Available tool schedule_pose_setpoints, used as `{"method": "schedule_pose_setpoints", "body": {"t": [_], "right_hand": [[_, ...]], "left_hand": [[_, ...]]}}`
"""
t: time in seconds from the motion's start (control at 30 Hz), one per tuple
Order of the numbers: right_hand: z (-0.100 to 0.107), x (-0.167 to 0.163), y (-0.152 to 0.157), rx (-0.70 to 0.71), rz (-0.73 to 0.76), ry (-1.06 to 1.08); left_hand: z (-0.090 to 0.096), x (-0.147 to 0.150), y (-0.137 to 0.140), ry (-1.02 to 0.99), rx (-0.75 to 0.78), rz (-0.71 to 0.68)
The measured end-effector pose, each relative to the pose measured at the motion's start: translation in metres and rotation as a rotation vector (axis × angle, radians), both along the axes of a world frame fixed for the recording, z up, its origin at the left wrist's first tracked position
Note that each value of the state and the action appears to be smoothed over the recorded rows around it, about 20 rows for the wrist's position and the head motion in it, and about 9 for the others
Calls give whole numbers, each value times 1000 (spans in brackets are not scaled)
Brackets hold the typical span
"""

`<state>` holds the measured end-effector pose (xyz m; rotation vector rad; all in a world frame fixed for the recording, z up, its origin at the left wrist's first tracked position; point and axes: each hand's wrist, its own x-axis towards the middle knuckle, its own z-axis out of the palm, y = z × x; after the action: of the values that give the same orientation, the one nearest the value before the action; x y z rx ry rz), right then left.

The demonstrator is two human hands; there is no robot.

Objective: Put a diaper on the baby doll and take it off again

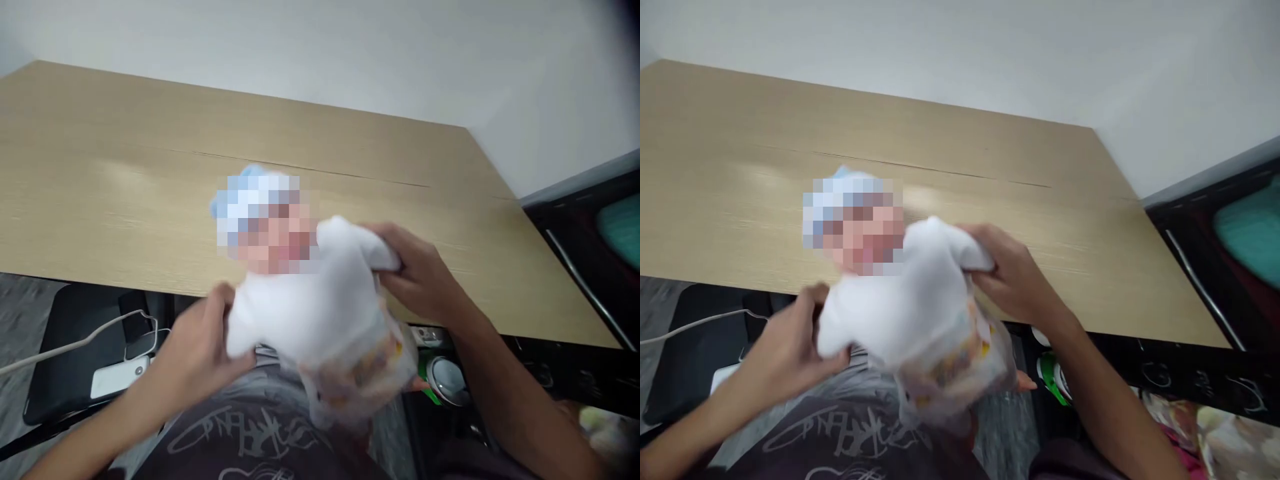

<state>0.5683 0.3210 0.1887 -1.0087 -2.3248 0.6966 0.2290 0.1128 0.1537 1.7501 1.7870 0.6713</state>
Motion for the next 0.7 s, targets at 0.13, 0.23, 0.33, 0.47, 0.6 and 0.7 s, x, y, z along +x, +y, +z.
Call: {"method": "schedule_pose_setpoints", "body": {"t": [0.13,0.23,0.33,0.47,0.6,0.7], "right_hand": [[-18,17,-97,-96,152,-128],[-60,2,-133,-133,216,-171],[-111,-26,-133,-175,247,-118],[-170,-48,-110,-315,221,-125],[-197,-30,-108,-366,125,-3],[-193,-5,-123,-502,122,56]], "left_hand": [[-65,13,-116,21,-178,-65],[-88,12,-155,30,-338,-7],[-93,8,-158,18,-443,36],[-99,4,-139,42,-483,15],[-106,-1,-128,218,-493,-64],[-100,-1,-126,467,-308,-127]]}}
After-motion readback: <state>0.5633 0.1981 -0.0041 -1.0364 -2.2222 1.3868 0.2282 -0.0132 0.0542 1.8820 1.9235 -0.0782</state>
